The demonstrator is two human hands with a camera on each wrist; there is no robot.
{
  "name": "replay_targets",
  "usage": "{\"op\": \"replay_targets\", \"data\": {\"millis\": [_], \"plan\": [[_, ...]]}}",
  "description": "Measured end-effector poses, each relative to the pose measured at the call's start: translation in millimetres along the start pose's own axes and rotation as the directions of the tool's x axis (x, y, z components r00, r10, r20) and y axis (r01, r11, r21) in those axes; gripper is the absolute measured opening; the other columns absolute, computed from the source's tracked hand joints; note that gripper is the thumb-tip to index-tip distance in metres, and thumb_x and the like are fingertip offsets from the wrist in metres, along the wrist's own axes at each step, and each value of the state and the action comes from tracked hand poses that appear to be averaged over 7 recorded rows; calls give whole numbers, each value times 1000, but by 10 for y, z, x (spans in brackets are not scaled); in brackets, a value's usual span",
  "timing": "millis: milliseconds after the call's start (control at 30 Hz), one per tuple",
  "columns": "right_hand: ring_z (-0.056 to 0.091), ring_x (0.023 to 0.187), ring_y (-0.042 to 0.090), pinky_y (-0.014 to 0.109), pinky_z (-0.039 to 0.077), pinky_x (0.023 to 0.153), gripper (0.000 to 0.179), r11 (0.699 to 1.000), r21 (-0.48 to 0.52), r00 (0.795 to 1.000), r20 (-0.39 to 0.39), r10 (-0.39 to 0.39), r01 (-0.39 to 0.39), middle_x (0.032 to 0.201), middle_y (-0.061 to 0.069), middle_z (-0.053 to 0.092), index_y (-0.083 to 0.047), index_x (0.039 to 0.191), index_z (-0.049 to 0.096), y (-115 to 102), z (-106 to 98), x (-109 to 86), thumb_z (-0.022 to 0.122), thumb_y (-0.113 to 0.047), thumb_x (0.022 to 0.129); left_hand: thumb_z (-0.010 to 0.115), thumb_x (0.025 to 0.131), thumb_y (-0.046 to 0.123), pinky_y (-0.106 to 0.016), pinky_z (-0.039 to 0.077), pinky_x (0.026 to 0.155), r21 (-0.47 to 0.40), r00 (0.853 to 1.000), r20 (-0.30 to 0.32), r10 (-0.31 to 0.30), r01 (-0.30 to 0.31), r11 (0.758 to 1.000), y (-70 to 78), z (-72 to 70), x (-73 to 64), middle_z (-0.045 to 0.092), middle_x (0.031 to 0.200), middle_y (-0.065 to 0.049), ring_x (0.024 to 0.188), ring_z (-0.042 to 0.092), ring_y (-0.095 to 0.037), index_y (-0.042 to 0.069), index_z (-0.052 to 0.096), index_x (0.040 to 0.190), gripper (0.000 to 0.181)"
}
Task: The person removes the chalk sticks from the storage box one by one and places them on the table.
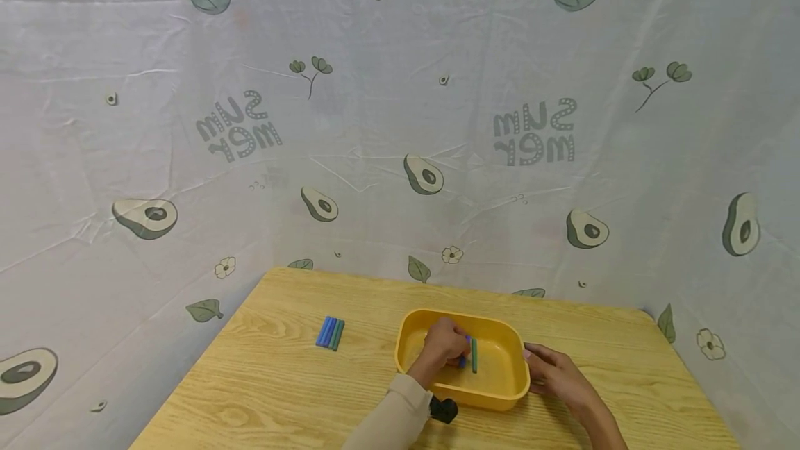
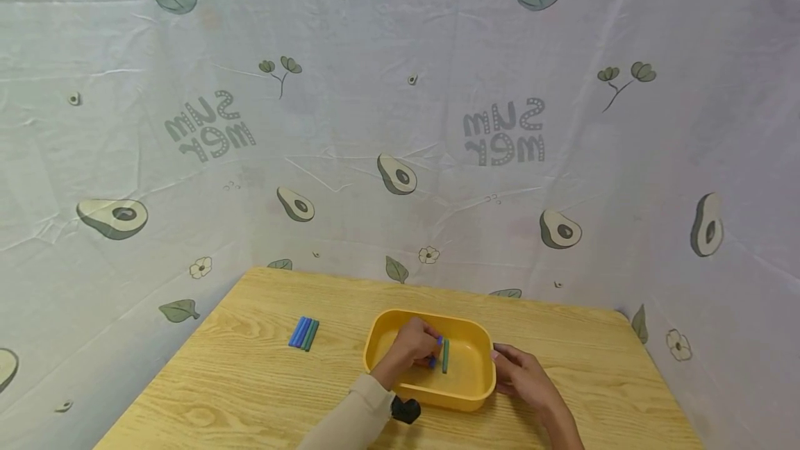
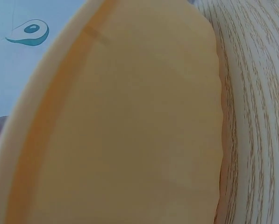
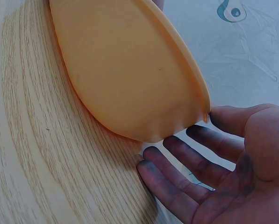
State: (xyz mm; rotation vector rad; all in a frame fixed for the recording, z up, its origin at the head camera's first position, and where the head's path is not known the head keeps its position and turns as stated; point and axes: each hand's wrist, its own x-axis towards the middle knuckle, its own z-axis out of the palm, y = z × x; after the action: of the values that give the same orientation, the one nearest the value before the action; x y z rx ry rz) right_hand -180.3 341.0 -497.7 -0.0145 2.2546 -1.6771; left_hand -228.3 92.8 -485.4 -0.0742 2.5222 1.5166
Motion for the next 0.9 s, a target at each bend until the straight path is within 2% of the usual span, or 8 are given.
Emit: {"op": "replay_targets", "data": {"millis": [100,233,333,467,600,900], "plan": [[74,122,36,43,66,94,74,1000,-2,1000,11,-8,8,146,34,61,15,162,29,0,-5,-5,48,-39,116,76,80,-9,-28,55,47,-38,1000,9,3,-3,999,-18,-29,-2,53,61,1,50,51,-13,10,64,62,28],[73,123,35,43,65,95,75,1000,3,1000,12,-5,5,148,35,59,15,162,29,-9,-3,-12,49,-40,115,77,82,-7,-31,61,54,-57,1000,19,1,0,998,-35,-60,-1,65,76,-3,57,60,-15,3,77,84,10],[73,123,35,43,65,95,75,1000,13,1000,9,0,0,151,35,56,14,162,30,-17,0,-18,50,-41,115,78,83,-7,-31,62,57,-62,1000,24,-6,7,998,-25,-80,-3,68,82,-5,61,62,-15,0,78,95,14],[72,124,36,43,65,96,77,1000,19,1000,14,-4,4,152,36,55,14,162,29,-14,-3,-25,52,-41,114,79,84,-7,-30,60,55,-90,999,37,-5,9,996,7,-109,-17,69,84,-5,61,62,-15,0,77,101,18],[73,123,35,44,65,96,77,1000,10,1000,7,-4,4,150,35,57,14,162,30,-12,1,-25,52,-42,114,79,85,-8,-30,60,55,-124,999,53,3,4,992,27,-137,-42,68,82,-6,58,61,-14,-1,76,104,20],[73,123,36,44,65,94,73,1000,0,1000,-9,1,-1,148,35,59,14,162,31,3,3,5,49,-40,115,73,85,-9,-38,66,65,-225,995,93,36,-15,974,80,-251,-118,68,83,-7,60,61,-14,-3,74,108,24]]}}
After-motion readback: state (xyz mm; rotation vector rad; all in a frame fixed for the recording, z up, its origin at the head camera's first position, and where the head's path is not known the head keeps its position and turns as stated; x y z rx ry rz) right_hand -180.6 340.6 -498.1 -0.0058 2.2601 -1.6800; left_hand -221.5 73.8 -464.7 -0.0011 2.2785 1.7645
